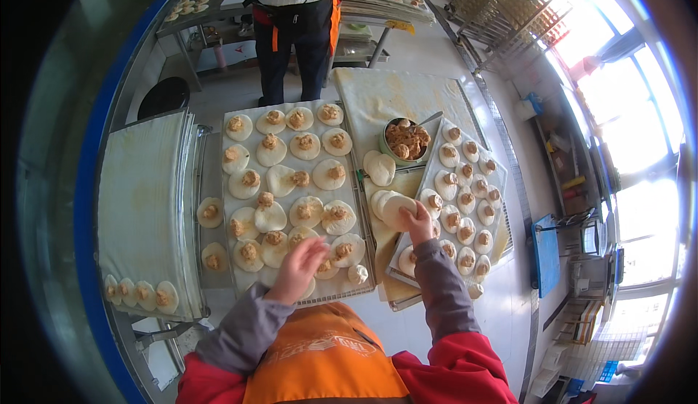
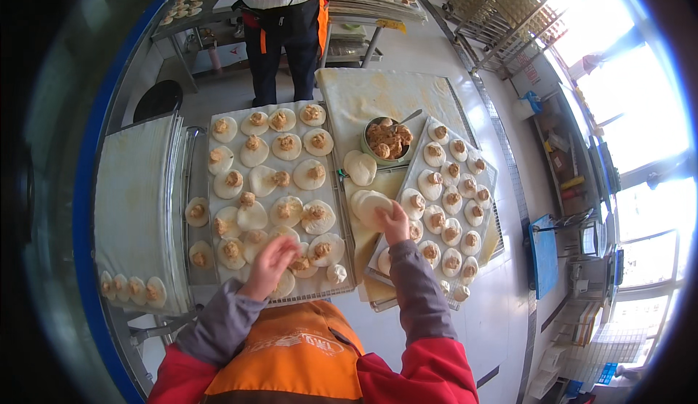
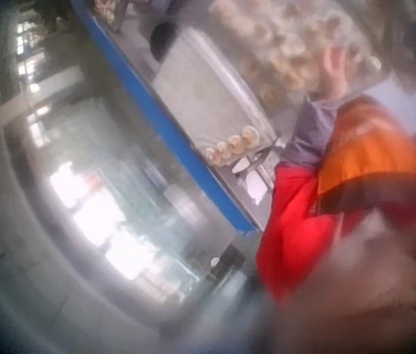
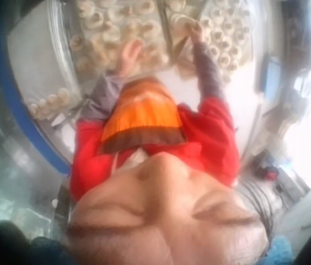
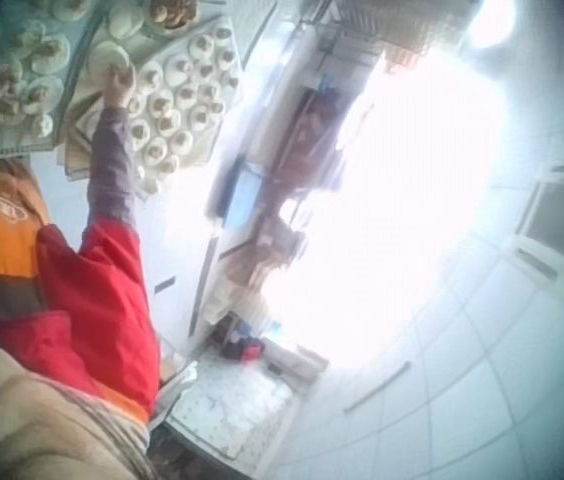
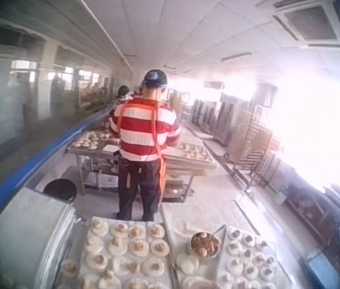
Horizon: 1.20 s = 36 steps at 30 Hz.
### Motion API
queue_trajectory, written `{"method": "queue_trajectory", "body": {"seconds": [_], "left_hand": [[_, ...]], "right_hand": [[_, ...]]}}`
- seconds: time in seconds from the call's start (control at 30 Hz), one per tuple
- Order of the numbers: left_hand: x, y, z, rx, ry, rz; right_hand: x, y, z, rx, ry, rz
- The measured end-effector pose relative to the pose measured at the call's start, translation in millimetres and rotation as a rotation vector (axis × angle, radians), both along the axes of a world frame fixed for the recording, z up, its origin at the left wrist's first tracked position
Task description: The person repeatedly picks dough discs from a conveyor, places filling on them, and folds them into buns, arranging the finished buns on metal trays. The person works continuously along the line, handling dough and filling by hand.
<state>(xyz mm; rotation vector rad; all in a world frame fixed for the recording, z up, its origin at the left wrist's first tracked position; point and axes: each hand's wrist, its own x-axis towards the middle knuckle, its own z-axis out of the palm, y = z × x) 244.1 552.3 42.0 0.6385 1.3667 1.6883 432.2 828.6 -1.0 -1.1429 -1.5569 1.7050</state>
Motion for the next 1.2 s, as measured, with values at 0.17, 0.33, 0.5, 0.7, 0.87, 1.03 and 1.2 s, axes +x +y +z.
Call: {"method": "queue_trajectory", "body": {"seconds": [0.17, 0.33, 0.5, 0.7, 0.87, 1.03, 1.2], "left_hand": [[24, 87, -19, 0.002, -0.592, -0.225], [31, 78, -20, -0.103, -0.855, -0.100], [30, 52, -7, -0.195, -1.047, 0.078], [38, 32, 7, -0.244, -0.917, 0.040], [45, 33, 3, -0.205, -0.757, 0.086], [49, 41, 4, -0.190, -0.680, 0.200], [45, 45, 12, -0.136, -0.804, 0.140]], "right_hand": [[-13, -29, 53, -0.007, -0.135, 0.452], [-55, 49, 70, 0.695, -0.308, 0.432], [-92, 168, 39, 1.572, -0.736, 0.673], [-106, 195, 21, 1.681, -0.840, 1.002], [-107, 210, 20, 1.424, -0.700, 0.778], [-81, 116, 55, 0.576, -0.204, 0.518], [-35, -50, 97, 0.715, -0.089, 0.729]]}}
